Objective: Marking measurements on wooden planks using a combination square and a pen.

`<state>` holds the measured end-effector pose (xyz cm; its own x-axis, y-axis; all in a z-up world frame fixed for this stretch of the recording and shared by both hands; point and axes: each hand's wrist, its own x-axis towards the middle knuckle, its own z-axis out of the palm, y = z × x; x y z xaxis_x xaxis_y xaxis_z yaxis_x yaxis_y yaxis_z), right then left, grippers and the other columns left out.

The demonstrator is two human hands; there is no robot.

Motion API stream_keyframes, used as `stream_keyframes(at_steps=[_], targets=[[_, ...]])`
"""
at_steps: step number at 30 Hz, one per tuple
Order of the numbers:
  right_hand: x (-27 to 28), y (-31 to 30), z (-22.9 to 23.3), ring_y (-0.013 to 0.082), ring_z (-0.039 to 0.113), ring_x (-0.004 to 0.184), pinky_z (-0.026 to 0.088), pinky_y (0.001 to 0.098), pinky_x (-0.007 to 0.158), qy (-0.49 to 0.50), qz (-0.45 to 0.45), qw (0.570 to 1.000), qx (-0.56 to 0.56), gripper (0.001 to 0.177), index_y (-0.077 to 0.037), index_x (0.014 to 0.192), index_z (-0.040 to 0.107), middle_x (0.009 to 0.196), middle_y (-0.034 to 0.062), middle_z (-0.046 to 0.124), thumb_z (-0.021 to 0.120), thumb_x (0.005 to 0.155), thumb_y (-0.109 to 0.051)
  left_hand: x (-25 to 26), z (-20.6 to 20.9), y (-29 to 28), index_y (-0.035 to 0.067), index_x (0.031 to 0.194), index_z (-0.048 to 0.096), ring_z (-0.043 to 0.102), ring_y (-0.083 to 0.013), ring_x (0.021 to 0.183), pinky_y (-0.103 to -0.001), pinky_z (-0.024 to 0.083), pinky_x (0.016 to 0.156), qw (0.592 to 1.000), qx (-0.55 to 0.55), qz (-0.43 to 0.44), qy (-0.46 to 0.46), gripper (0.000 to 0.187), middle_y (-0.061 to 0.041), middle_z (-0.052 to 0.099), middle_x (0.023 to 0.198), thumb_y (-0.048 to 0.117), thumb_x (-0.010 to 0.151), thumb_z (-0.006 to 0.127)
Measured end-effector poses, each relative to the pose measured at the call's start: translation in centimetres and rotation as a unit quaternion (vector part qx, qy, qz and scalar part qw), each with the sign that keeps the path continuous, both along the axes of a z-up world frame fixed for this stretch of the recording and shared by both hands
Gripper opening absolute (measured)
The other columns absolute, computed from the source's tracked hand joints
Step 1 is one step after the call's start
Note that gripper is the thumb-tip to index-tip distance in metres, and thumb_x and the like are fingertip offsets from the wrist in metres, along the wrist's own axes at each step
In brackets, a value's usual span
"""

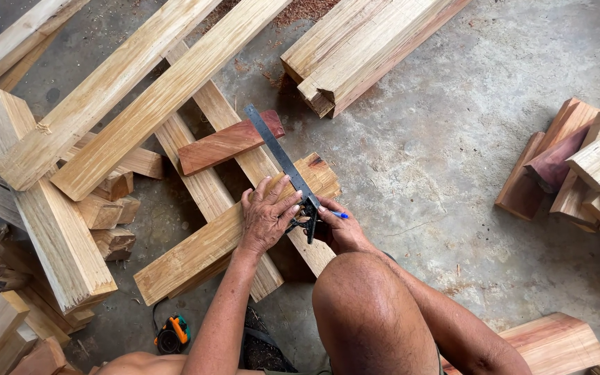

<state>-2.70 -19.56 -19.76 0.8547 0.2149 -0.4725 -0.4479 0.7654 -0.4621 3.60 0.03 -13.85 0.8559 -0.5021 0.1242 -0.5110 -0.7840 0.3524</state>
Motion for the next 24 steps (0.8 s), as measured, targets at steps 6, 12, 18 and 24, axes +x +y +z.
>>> stream_keyframes(at_steps=[6, 12, 18, 24], targets=[[0.1, 0.0, 0.3, 0.0247, 0.070, 0.104, 0.062, 0.0442, 0.086, -0.001, 0.006, 1.000, -0.012, 0.040, -0.004, 0.142, 0.054, 0.118, 0.0116, 0.069, 0.055, 0.103, -0.014, -0.1, 0.0, 0.1, 0.036, 0.125, 0.075, 0.036, -0.0301, 0.146, -0.056, 0.017, 0.118, 1.000, -0.004, 0.001, 0.008, 0.031, 0.002, 0.052, 0.155, 0.045, 0.099, 0.060], [0.0, -0.1, 0.3, 0.0256, 0.070, 0.105, 0.061, 0.0443, 0.086, 0.002, 0.003, 1.000, -0.012, 0.041, -0.004, 0.142, 0.054, 0.121, 0.0103, 0.068, 0.057, 0.102, -0.014, 0.0, 0.0, 0.0, 0.037, 0.125, 0.075, 0.036, -0.0303, 0.145, -0.056, 0.018, 0.118, 1.000, 0.009, -0.002, -0.004, 0.032, 0.002, 0.052, 0.155, 0.046, 0.099, 0.060], [0.0, 0.1, -0.7, 0.0281, 0.071, 0.104, 0.061, 0.0455, 0.086, 0.000, -0.013, 1.000, 0.006, 0.041, -0.002, 0.140, 0.056, 0.121, 0.0117, 0.068, 0.058, 0.101, -0.013, -0.1, 0.2, -0.1, 0.036, 0.126, 0.075, 0.037, -0.0306, 0.146, -0.055, 0.019, 0.118, 1.000, 0.008, -0.002, -0.008, 0.032, 0.002, 0.052, 0.155, 0.046, 0.099, 0.059], [0.0, -0.3, -0.6, 0.0255, 0.071, 0.101, 0.061, 0.0425, 0.086, 0.018, 0.009, 1.000, -0.024, 0.041, -0.004, 0.142, 0.056, 0.116, 0.0134, 0.068, 0.058, 0.103, -0.018, -0.1, 0.7, -0.2, 0.034, 0.124, 0.076, 0.038, -0.0307, 0.145, -0.056, 0.020, 0.116, 1.000, -0.005, 0.004, 0.002, 0.031, -0.001, 0.051, 0.156, 0.043, 0.097, 0.063]])
